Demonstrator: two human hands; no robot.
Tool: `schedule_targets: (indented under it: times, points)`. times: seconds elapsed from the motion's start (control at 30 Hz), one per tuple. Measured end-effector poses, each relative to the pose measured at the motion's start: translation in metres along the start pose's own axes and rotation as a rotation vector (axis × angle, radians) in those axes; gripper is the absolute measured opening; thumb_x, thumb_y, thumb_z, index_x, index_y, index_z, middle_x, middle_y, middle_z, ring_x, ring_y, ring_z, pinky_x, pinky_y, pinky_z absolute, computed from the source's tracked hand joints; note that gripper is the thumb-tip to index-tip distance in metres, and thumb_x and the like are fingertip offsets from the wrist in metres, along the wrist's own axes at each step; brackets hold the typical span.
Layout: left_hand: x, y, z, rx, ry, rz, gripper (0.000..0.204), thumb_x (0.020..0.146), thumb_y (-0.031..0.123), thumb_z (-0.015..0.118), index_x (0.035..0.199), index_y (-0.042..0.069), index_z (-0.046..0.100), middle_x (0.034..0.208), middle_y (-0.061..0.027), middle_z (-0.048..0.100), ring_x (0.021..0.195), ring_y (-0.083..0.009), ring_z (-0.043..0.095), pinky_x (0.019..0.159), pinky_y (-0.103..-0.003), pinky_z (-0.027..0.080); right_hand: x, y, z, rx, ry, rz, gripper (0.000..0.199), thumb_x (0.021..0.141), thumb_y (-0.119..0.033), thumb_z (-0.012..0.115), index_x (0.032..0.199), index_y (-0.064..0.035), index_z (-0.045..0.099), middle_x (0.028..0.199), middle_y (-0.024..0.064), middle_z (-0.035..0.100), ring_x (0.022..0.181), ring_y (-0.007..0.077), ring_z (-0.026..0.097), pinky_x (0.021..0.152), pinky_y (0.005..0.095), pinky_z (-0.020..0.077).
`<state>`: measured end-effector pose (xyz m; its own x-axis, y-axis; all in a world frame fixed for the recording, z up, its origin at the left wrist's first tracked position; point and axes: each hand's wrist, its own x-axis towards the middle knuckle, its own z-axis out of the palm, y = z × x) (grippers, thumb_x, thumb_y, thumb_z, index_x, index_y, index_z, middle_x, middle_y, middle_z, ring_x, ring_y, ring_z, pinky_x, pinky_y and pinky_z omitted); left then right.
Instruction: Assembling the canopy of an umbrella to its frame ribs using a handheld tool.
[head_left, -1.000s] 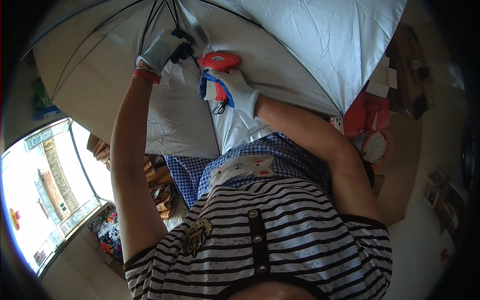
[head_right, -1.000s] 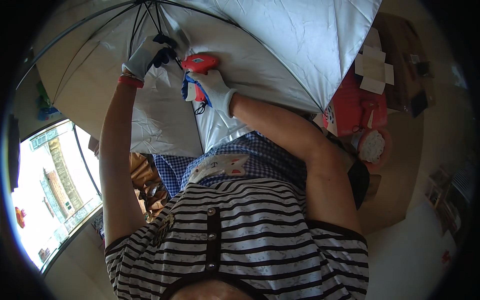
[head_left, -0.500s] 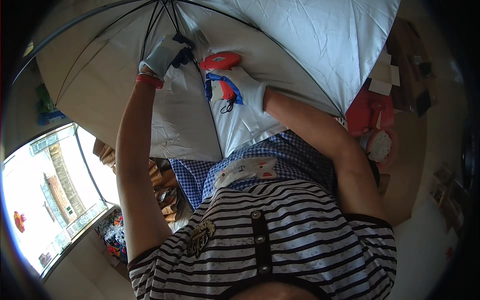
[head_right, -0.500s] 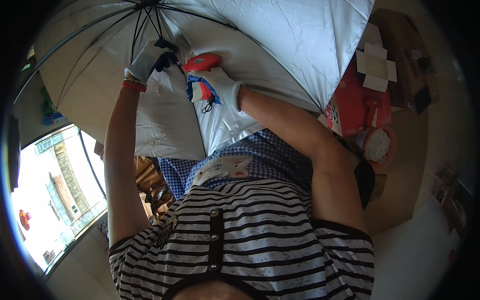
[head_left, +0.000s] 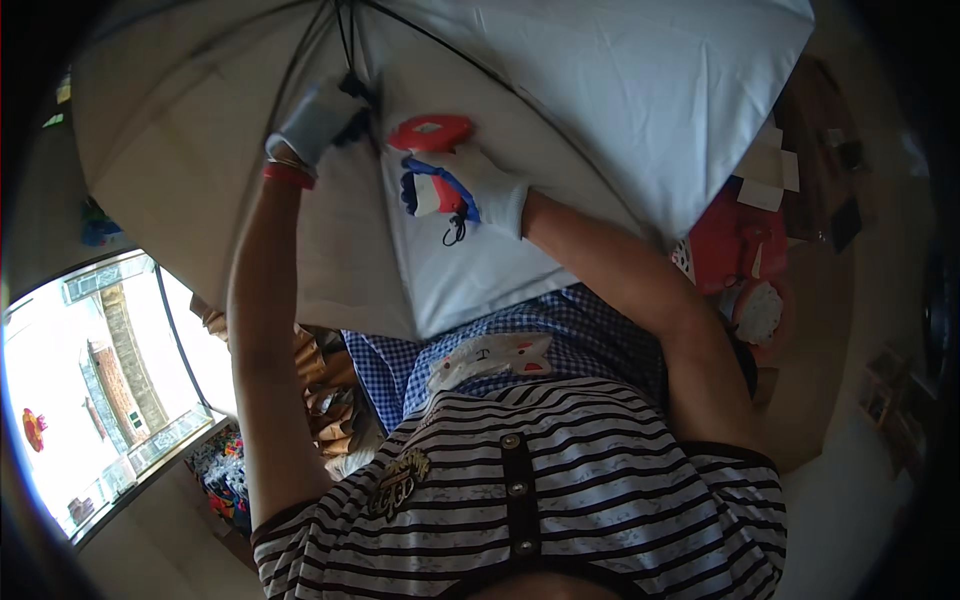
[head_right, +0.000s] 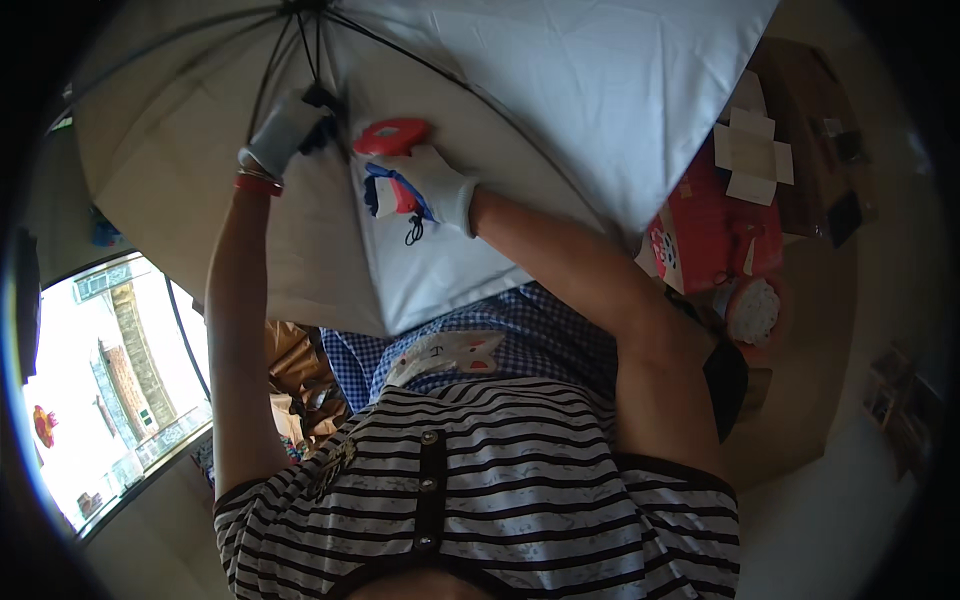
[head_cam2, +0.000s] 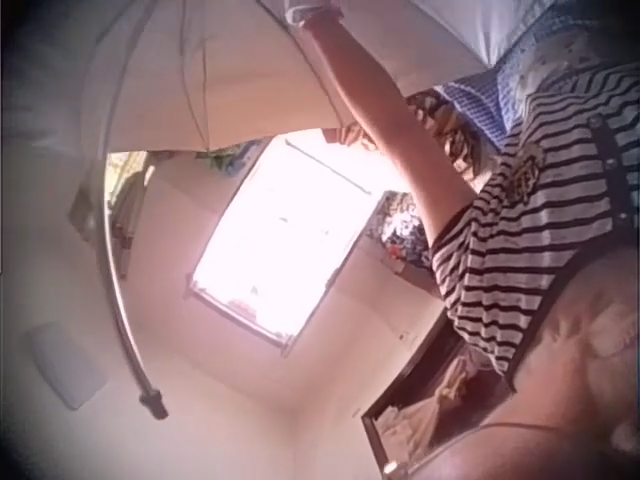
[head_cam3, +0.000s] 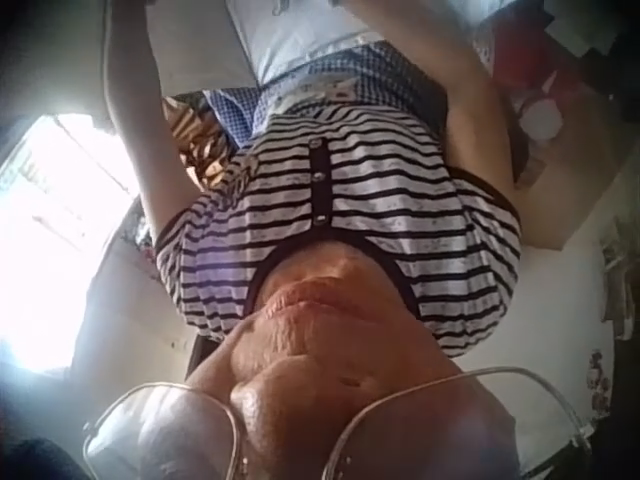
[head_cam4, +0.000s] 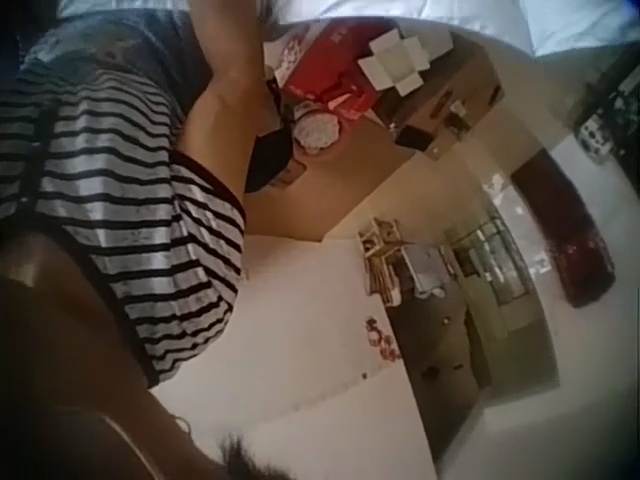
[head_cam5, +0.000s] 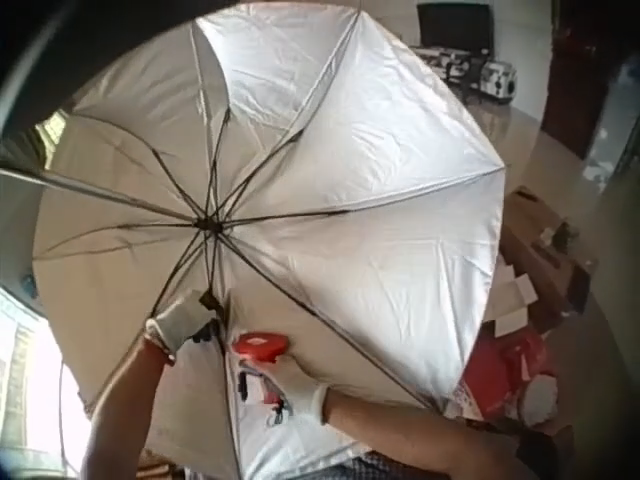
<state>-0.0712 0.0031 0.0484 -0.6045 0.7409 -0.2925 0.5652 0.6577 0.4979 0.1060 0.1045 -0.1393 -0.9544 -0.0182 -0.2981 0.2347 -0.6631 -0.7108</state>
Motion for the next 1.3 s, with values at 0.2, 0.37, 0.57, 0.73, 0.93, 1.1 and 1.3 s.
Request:
schedule_targets:
  times: [0.2,0.37,0.57,0.73,0.93,1.1,1.3]
  points:
    - [-0.008,-0.033,-0.079,0.584,0.161,-0.329,0.027,0.088,0.027,0.055,0.099,0.005,0.063,0.077,-0.0111,0.066,0.068,-0.0241,0.066,0.058,-0.035,0.053,-0.059,-0.116,0.048,-0.564,0.164,-0.414,0.044,0.082,-0.028,0.068,0.115,-0.0013,0.057,0.100,0.0086,0.062,0.091,0.0191,0.061,0.078,0.0322,0.0502]
    - [-0.013,0.006,-0.018,0.777,0.803,-0.271,0.032,0.087,0.033,0.054,0.107,0.009,0.061,0.087,-0.0156,0.067,0.083,-0.0326,0.066,0.071,-0.043,0.052,-0.032,-0.094,0.017,-0.566,0.340,-0.407,0.041,0.081,-0.027,0.070,0.110,-0.0006,0.059,0.094,0.0079,0.064,0.084,0.0167,0.062,0.075,0.0312,0.0510]
    - [0.001,-0.024,-0.036,0.649,0.552,-0.372,0.034,0.087,0.032,0.052,0.112,0.011,0.060,0.109,-0.0184,0.062,0.096,-0.0384,0.062,0.081,-0.047,0.049,-0.026,-0.103,0.029,-0.483,0.293,-0.358,0.032,0.080,-0.025,0.070,0.098,0.0003,0.063,0.079,0.0052,0.065,0.069,0.0135,0.062,0.064,0.0295,0.0502]
    - [-0.004,-0.028,-0.011,0.628,0.681,-0.252,0.033,0.087,0.029,0.052,0.113,0.010,0.060,0.118,-0.0186,0.058,0.093,-0.0385,0.062,0.081,-0.046,0.050,-0.043,-0.093,0.027,-0.488,0.321,-0.297,0.028,0.081,-0.024,0.069,0.093,0.0012,0.064,0.076,0.0044,0.065,0.066,0.0110,0.060,0.059,0.0286,0.0474]
    - [-0.015,-0.024,-0.007,0.625,0.715,-0.273,0.033,0.085,0.028,0.057,0.112,0.009,0.060,0.120,-0.0190,0.057,0.092,-0.0361,0.063,0.080,-0.044,0.051,-0.047,-0.077,0.036,-0.460,0.397,-0.273,0.026,0.078,-0.025,0.065,0.077,0.0008,0.062,0.063,0.0082,0.061,0.055,0.0166,0.058,0.054,0.0335,0.0455]
    - [-0.013,0.042,0.046,0.294,0.967,-0.129,0.042,0.079,0.034,0.066,0.111,0.007,0.061,0.108,-0.0175,0.064,0.093,-0.0335,0.064,0.080,-0.042,0.051,-0.037,-0.079,0.039,-0.266,0.375,-0.204,0.021,0.080,-0.023,0.066,0.080,-0.0020,0.062,0.066,0.0023,0.058,0.056,0.0111,0.055,0.054,0.0300,0.0439]
    - [0.013,0.032,0.059,0.087,0.631,-0.363,0.030,0.081,0.033,0.064,0.093,0.006,0.068,0.077,-0.0109,0.069,0.080,-0.0290,0.068,0.074,-0.040,0.052,-0.034,-0.068,0.043,-0.344,0.369,-0.199,0.020,0.081,-0.023,0.066,0.079,-0.0031,0.061,0.067,0.0001,0.057,0.057,0.0091,0.053,0.053,0.0285,0.0427]
